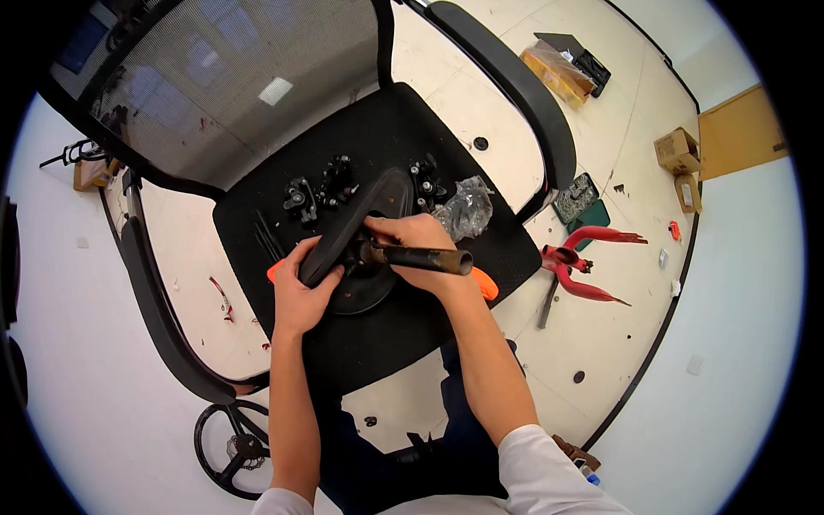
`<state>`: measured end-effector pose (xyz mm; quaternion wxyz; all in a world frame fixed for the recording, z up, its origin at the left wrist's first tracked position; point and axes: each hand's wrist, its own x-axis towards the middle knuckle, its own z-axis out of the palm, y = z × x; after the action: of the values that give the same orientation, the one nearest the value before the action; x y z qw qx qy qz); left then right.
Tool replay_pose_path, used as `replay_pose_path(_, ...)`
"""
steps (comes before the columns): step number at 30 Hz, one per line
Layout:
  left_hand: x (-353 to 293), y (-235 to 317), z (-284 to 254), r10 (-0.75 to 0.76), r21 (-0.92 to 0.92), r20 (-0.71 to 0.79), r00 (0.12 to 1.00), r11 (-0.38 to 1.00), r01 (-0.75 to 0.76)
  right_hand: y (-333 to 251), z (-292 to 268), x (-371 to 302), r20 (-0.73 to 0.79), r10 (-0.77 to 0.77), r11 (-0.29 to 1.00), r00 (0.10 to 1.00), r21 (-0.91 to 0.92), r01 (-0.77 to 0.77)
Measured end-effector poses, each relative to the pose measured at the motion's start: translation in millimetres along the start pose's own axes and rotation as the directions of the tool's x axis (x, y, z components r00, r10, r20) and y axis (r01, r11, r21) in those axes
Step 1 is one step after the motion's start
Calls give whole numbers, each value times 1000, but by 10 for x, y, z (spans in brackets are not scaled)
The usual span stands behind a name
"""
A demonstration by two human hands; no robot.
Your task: The person assembles a bicycle seat post and saddle. They insert a metal post into the saddle base, align components, and use an orange screwdriver to tighten a bolt. The person handles small hardware and plastic packaging during the process.
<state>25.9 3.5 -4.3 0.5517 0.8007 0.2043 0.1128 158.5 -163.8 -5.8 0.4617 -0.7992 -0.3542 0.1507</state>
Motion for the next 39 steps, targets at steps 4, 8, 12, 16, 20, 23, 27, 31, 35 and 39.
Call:
replay_pose_path(4, 5, 23, 5, 0, 5, 11, 1000, 1000, 0, 15, 15, 42, -4, -38, 996, 999, -76, 38)
replay_pose_path(8, -7, 49, -10, -32, -22, 37, 999, 999, 33, -8, 19, 64, -7, -16, 999, 1000, -42, 16)
replay_pose_path(12, -20, 68, -27, -51, -32, 41, 998, 998, 52, 30, 76, 76, -51, -7, 1000, 999, 29, 9)
replay_pose_path(16, -44, 88, -56, -97, -45, 44, 994, 994, 99, 31, 124, 77, -125, 42, 998, 991, 47, -37)
replay_pose_path(20, -35, 65, -67, -114, -73, 21, 993, 991, 115, 90, 136, 74, -137, 43, 996, 990, 84, -32)
replay_pose_path(23, -32, 64, -62, -108, -74, 20, 994, 991, 109, 83, 121, 67, -45, -2, 1000, 999, -17, 1)
replay_pose_path(27, -33, 39, -54, -89, -64, 28, 996, 994, 91, 107, 135, 69, -38, -82, 995, 996, -57, 80)
replay_pose_path(31, -37, 22, -63, -51, -52, 23, 998, 997, 52, 99, 154, 78, -42, -98, 995, 994, -36, 96)
replay_pose_path(35, -34, 3, -57, -41, -30, 34, 999, 999, 42, 77, 157, 101, -66, -103, 995, 992, -23, 101)
replay_pose_path(39, -15, 16, -40, -45, -38, 29, 999, 998, 46, 93, 185, 132, -117, -33, 997, 993, 67, 41)
